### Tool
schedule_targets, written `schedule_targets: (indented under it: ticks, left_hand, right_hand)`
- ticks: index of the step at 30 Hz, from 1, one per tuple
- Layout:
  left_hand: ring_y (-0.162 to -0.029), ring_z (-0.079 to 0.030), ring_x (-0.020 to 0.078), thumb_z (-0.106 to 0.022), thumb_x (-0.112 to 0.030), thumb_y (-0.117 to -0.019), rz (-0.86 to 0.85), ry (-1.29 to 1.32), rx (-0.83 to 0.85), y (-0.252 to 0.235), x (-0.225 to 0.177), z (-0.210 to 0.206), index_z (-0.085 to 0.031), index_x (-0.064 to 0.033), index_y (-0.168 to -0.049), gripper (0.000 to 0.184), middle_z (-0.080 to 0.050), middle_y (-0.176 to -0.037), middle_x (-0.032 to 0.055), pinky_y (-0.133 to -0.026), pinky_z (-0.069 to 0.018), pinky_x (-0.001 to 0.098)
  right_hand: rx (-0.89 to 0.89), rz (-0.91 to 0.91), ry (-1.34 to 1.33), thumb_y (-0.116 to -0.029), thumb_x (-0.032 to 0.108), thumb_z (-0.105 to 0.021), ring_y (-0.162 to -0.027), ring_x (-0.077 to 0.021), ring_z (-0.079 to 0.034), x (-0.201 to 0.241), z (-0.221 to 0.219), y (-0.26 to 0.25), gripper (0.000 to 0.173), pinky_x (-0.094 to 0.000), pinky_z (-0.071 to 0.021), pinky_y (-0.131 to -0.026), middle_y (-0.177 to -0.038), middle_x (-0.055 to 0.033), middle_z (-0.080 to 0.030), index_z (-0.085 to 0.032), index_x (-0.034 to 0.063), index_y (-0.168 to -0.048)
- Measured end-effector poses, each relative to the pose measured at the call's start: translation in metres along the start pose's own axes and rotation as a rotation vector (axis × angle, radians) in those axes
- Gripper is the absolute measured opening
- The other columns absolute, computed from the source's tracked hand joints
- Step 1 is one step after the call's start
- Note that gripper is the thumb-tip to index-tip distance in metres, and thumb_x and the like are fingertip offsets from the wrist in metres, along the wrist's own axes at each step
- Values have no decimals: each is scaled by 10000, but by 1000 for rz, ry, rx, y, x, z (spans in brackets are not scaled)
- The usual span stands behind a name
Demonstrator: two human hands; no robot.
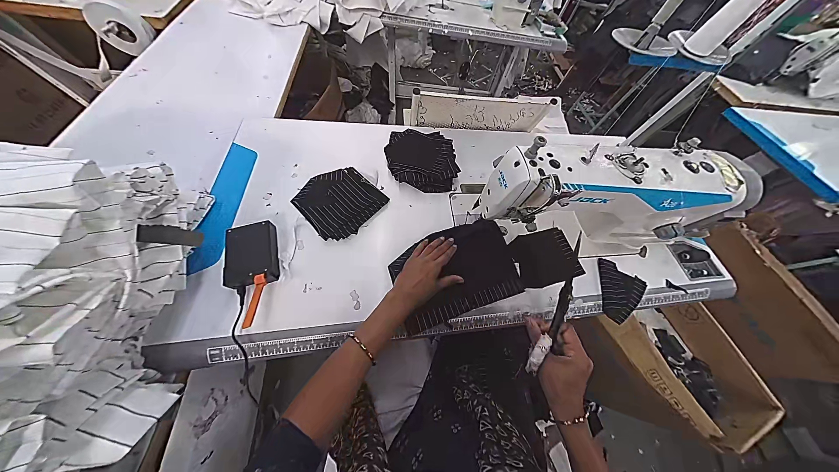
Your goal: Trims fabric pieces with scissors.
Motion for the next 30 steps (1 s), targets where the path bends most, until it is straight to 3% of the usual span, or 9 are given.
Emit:
schedule_targets:
  ticks: [4,7,9,13,18,22,25,30]
  left_hand:
    - [-1556,-268,237,-462,-574,-1033,31,-6,118,-1,16,7,-436,-100,-1559,709,-381,-1641,68,-1272,-123,501]
    - [-1570,-222,209,-450,-619,-1019,29,-39,162,1,28,13,-396,-130,-1585,750,-338,-1664,43,-1278,-86,496]
    - [-1578,-189,195,-460,-675,-985,30,-61,190,5,31,15,-359,-133,-1601,827,-298,-1681,34,-1278,-65,495]
    - [-1587,-140,182,-500,-774,-897,36,-91,209,8,30,13,-316,-126,-1617,986,-235,-1703,24,-1277,-36,501]
    - [-1580,-180,200,-535,-812,-841,12,-112,159,11,26,11,-325,-103,-1610,1067,-274,-1689,48,-1274,-71,508]
    - [-1585,-154,194,-550,-816,-829,3,-88,182,15,24,6,-307,-107,-1617,1088,-253,-1697,42,-1276,-37,510]
    - [-1587,-142,187,-546,-820,-829,1,-90,186,17,23,7,-296,-112,-1622,1092,-241,-1701,35,-1277,-31,508]
    - [-1586,-146,183,-539,-830,-824,-6,-93,186,17,23,7,-301,-111,-1620,1099,-240,-1702,32,-1278,-34,503]
  right_hand:
    - [316,-400,-177,-914,250,-727,-472,-9,-589,-11,11,36,214,-192,-507,-446,-592,76,-626,-630,71,-846]
    - [629,-687,-271,-943,262,-697,-426,-31,-537,-22,20,63,223,-194,-456,-413,-536,64,-566,-593,116,-809]
    - [780,-764,-282,-972,283,-638,-460,-17,-527,-26,29,76,209,-186,-457,-454,-563,87,-542,-568,139,-837]
    - [919,-803,-249,-990,322,-621,-481,4,-503,-29,38,86,234,-177,-440,-482,-579,112,-522,-559,162,-830]
    - [1045,-789,-235,-939,479,-674,-478,-11,-509,-15,0,76,346,-182,-443,-478,-580,100,-513,-561,167,-838]
    - [1106,-755,-220,-917,544,-670,-508,-13,-512,-10,-24,65,400,-187,-448,-511,-610,98,-512,-564,158,-897]
    - [1103,-725,-130,-909,562,-674,-523,-12,-499,-10,-27,62,419,-200,-439,-531,-621,99,-495,-565,157,-898]
    - [977,-698,-147,-914,494,-701,-457,-9,-464,-9,-25,72,379,-198,-392,-464,-542,101,-476,-565,172,-766]
Point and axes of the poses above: each hand's wrist, its own y-axis away from the middle knuckle, its own z-axis out of the back of the hand, x = y × z, the point moved 5 cm from there along -y, towards the middle knuckle
